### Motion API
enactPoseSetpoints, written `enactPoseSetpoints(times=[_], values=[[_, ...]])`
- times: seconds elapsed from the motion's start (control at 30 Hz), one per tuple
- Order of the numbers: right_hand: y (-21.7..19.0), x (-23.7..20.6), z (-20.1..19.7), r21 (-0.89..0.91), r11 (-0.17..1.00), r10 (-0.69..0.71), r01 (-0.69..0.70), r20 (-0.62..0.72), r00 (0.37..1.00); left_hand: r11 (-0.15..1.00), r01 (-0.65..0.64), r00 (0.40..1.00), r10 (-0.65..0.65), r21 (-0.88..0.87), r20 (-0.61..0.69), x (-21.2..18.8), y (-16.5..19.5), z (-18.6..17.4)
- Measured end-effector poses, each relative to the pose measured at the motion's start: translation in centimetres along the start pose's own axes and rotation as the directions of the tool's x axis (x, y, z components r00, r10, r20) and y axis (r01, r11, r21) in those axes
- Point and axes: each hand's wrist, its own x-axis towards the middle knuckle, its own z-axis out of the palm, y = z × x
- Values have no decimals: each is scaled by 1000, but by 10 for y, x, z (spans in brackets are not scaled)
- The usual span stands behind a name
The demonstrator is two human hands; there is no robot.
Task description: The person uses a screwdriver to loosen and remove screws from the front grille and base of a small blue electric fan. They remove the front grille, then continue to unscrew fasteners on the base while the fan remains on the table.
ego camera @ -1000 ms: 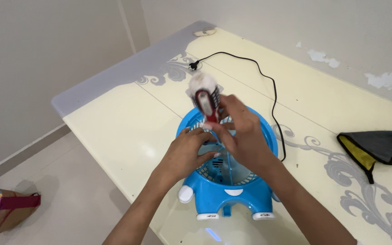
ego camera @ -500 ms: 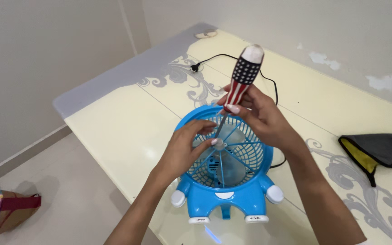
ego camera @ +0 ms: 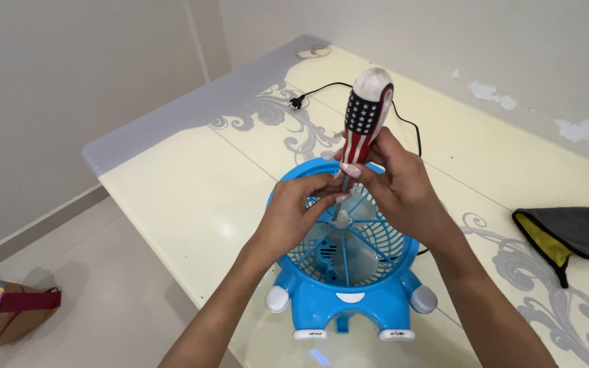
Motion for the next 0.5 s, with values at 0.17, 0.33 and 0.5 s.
enactPoseSetpoints(times=[0.17, 0.33, 0.5], values=[[1, 0, 4, -28, 999, 23, -23, -3, 1000, 998, 56, 998, -56, -12, 17, 0, -1, -1], [2, -2, 7, -38, 999, -1, 0, -17, 1000, 998, 39, 998, -41, 52, 43, -3, 2, -7], [6, -5, 4, -40, 999, 22, -24, -55, 998, 898, 220, 934, -306, 380, 183, -16, 3, -17]])
